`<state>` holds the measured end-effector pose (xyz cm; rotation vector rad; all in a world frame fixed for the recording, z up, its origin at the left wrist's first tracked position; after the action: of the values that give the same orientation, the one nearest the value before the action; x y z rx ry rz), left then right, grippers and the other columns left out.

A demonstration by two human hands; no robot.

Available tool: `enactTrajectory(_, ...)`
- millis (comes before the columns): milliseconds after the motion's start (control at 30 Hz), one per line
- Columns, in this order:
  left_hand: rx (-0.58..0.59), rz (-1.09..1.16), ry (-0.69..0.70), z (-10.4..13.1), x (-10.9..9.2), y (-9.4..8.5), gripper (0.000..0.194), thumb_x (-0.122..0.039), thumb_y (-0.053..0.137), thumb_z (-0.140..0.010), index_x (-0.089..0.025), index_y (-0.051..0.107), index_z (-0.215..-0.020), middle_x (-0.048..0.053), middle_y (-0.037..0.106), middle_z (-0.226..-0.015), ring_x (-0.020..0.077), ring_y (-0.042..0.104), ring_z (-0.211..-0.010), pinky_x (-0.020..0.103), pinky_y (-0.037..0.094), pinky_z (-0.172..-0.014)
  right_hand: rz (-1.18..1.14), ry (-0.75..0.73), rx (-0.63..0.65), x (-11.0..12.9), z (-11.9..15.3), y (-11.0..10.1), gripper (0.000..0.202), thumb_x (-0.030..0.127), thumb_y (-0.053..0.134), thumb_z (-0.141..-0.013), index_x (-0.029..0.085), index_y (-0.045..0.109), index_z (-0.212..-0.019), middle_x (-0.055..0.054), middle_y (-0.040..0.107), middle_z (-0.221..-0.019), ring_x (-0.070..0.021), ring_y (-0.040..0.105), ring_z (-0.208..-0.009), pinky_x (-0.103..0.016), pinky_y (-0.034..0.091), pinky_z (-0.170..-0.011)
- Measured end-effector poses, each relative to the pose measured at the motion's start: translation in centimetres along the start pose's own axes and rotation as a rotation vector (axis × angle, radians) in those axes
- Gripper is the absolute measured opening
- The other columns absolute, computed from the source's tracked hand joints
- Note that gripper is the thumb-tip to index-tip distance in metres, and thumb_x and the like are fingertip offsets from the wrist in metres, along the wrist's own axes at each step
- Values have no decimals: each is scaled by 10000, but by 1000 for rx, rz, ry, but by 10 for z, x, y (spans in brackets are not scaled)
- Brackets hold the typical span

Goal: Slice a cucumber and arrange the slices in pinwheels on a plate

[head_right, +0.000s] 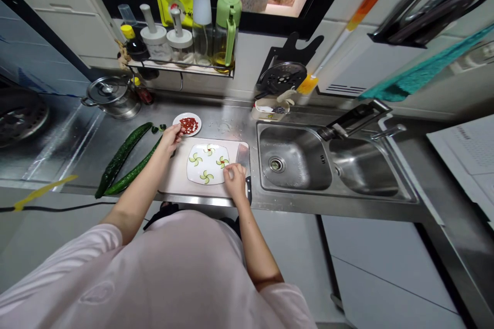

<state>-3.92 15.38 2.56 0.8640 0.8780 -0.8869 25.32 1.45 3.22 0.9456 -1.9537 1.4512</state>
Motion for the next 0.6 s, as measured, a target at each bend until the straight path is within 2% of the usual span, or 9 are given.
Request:
enactTrajectory(133,61,-22,42,24,-9,11,226,-356,639,-819,-146,557,-833,18,639,-768,26,471,-484,143,199,-373,-13,-16,6,8,-5,-1,101,277,528,-862,227,605,-818,-39,638,-888,-218,543,-894,-376,394,-864)
enactTrajectory(300,137,-40,77,58,-14,25,247,-378,664,-784,-159,555,-819,16,635,-766,37,468,-503,136,213,-388,-60,-26,33,28,-20,0,114,278,525,-870,224,613,-822,-45,648,-881,-214,552,-874,-362,413,-832)
enactTrajectory(433,197,-116,203,86,-18,36,286,-435,683,-751,-178,567,-799,4,636,-752,50,463,-513,146,258,-405,-114,-70,35,55,-36,-2,121,296,528,-874,224,620,-842,-45,641,-891,-214,548,-898,-351,434,-819)
enactTrajectory(600,252,-235,369,118,-24,46,272,-446,636,-795,-178,597,-817,8,630,-745,71,492,-574,175,360,-497,-178,-156,21,91,-53,-9,115,304,538,-897,232,629,-899,-39,630,-948,-214,540,-967,-360,434,-848)
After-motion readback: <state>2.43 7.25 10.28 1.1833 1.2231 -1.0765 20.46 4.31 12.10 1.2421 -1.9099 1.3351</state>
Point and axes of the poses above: each hand's wrist, its own z-axis away from the middle knuckle, its own y-axis out of the palm, x = y × z, the point moved 5 cm from there along -z, towards the middle knuckle
